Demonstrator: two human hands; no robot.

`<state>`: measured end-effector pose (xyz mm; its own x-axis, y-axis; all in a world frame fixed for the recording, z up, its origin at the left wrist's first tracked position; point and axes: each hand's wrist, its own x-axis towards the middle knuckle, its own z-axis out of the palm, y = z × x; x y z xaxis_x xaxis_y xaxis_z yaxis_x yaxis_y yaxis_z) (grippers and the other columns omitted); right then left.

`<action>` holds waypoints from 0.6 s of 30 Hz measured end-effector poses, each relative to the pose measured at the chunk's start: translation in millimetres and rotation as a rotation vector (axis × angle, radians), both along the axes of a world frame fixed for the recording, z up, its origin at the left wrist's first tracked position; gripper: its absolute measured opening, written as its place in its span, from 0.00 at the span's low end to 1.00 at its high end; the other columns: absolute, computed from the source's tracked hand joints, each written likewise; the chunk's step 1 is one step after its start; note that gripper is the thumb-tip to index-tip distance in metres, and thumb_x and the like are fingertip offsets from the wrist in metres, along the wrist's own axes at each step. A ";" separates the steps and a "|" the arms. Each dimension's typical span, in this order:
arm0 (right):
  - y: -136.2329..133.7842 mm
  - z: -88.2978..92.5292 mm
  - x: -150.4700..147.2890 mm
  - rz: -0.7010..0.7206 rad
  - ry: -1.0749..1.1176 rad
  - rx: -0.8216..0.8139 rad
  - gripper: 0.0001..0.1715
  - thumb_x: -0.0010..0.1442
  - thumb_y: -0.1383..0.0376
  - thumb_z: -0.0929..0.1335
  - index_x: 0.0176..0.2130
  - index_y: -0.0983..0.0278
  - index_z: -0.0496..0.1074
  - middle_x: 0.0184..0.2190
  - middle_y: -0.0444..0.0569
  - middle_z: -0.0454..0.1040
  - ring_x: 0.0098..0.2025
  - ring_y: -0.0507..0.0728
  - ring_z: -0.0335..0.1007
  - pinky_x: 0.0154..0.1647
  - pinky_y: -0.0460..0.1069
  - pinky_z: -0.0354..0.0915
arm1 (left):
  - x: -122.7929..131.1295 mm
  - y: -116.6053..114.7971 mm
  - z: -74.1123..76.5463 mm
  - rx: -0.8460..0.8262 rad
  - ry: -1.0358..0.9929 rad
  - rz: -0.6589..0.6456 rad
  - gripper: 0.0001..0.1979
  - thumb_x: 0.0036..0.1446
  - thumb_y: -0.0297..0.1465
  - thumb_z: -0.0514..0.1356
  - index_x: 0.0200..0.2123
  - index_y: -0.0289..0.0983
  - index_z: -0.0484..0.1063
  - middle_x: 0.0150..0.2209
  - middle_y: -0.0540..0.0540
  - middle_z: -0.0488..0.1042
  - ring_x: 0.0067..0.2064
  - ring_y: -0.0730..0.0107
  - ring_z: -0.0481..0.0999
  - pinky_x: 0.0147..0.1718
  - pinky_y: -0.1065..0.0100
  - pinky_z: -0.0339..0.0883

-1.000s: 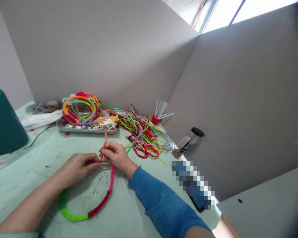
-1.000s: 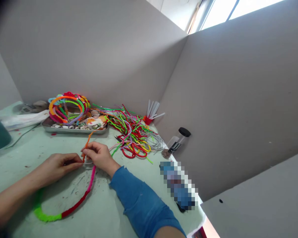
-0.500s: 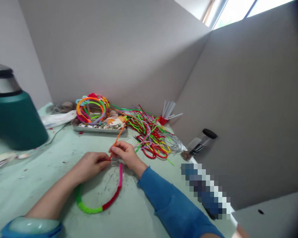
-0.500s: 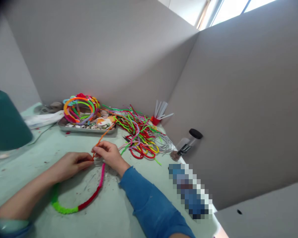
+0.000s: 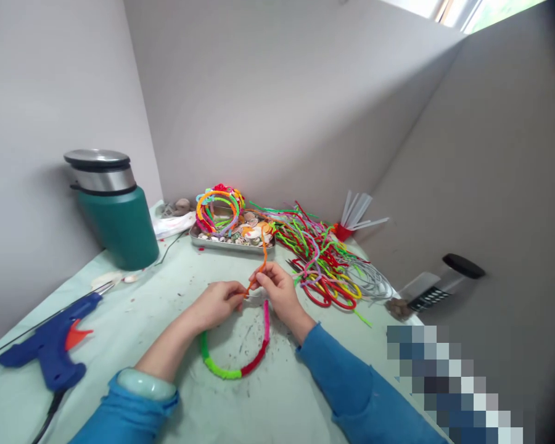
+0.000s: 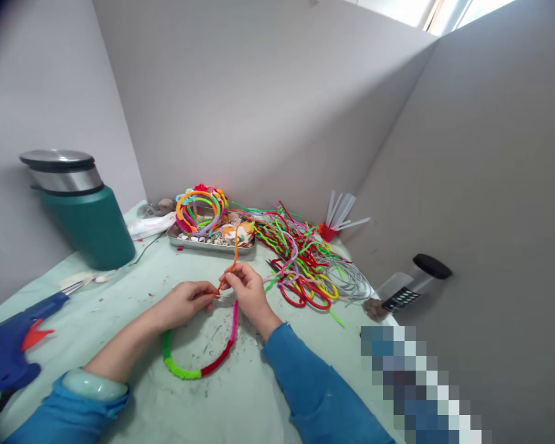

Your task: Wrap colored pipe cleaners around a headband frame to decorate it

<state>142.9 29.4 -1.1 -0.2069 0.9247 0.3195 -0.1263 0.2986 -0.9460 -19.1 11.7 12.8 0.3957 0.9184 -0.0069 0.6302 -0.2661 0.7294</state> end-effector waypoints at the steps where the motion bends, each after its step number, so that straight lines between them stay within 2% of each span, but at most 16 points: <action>1: -2.4 0.7 -0.5 -0.005 -0.030 0.037 0.05 0.56 0.64 0.63 0.32 0.64 0.65 0.27 0.45 0.70 0.28 0.51 0.68 0.32 0.47 0.65 | 0.2 0.1 0.1 0.002 0.003 0.006 0.12 0.51 0.34 0.48 0.24 0.36 0.69 0.23 0.51 0.70 0.26 0.72 0.66 0.26 0.72 0.54; 7: -14.0 6.9 -1.4 -0.033 -0.281 0.265 0.07 0.57 0.67 0.62 0.35 0.63 0.69 0.32 0.47 0.70 0.36 0.53 0.66 0.40 0.49 0.62 | 0.2 0.2 -0.3 -0.016 -0.014 0.033 0.09 0.50 0.32 0.49 0.23 0.37 0.65 0.23 0.51 0.70 0.26 0.72 0.67 0.27 0.72 0.55; 13: -15.1 8.4 -3.4 -0.053 -0.251 0.232 0.08 0.59 0.67 0.60 0.35 0.63 0.67 0.30 0.47 0.69 0.34 0.53 0.67 0.38 0.48 0.63 | -0.5 -0.8 -1.3 -0.028 0.008 0.043 0.09 0.51 0.32 0.49 0.23 0.37 0.64 0.21 0.51 0.69 0.25 0.72 0.66 0.25 0.72 0.54; 18: -23.8 9.5 -9.1 0.003 -0.304 0.349 0.07 0.57 0.69 0.61 0.36 0.63 0.68 0.32 0.48 0.70 0.36 0.53 0.67 0.41 0.48 0.63 | -2.1 3.7 -6.6 0.018 -0.048 0.081 0.09 0.52 0.32 0.48 0.24 0.37 0.64 0.23 0.51 0.68 0.27 0.72 0.66 0.26 0.73 0.54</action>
